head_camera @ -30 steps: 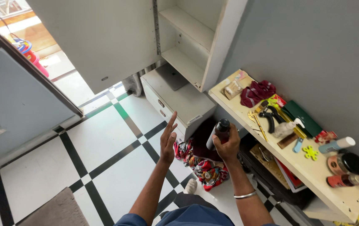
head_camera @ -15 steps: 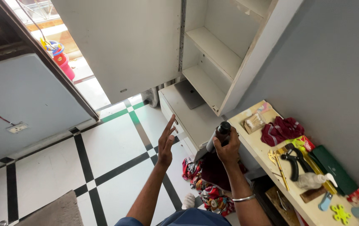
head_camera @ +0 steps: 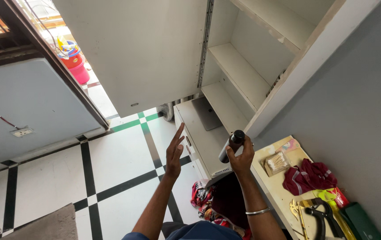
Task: The person wipes the inside of a white wall-mounted cabinet with a red cloth, then places several small bottles and containers onto the shelves. The person handles each item individually and arranges them on the shelves.
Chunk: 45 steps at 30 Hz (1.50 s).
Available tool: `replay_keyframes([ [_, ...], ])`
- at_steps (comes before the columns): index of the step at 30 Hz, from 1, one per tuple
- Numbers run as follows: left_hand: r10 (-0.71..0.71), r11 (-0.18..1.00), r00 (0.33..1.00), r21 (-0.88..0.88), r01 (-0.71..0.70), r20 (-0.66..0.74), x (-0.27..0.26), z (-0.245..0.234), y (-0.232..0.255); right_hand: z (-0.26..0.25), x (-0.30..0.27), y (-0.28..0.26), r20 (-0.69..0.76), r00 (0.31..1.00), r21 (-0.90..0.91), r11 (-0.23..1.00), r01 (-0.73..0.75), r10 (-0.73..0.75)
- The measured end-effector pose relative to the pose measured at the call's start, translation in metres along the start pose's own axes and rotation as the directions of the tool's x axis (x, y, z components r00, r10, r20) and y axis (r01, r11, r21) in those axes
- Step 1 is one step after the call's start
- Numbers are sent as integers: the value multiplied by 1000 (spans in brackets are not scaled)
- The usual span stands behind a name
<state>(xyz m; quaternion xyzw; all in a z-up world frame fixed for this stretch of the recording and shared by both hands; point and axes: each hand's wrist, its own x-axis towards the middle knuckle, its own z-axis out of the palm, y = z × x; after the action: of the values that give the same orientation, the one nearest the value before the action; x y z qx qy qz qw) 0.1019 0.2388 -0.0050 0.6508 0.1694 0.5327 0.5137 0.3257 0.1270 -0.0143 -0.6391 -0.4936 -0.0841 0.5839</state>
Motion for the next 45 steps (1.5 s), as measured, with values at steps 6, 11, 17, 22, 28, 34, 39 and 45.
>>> replay_keyframes([
  [6,-27,999,1000,20,27,3,24,-14,-24,25,14,24,24,999,-16,999,-42,43],
  [11,-36,999,999,-1,36,14,56,-28,-42,54,32,34,6,1000,-12,1000,-25,25],
  [17,-30,999,997,-26,32,76,114,-62,-61,99,61,39,-69,998,-60,998,-16,12],
  [22,-23,998,991,-61,31,133,171,-88,-79,137,91,40,-134,991,-95,995,-34,21],
  [28,-32,993,971,-104,58,236,221,-107,-106,169,109,48,-227,974,-196,979,-64,18],
  [34,-42,979,938,-174,108,345,257,-101,-136,183,111,58,-322,946,-275,951,-141,48],
  [39,-41,967,912,-215,140,409,274,-76,-160,174,119,68,-364,931,-365,919,-152,9],
  [45,-28,961,884,-231,152,466,301,-35,-180,159,148,88,-451,892,-391,901,-190,-8],
])
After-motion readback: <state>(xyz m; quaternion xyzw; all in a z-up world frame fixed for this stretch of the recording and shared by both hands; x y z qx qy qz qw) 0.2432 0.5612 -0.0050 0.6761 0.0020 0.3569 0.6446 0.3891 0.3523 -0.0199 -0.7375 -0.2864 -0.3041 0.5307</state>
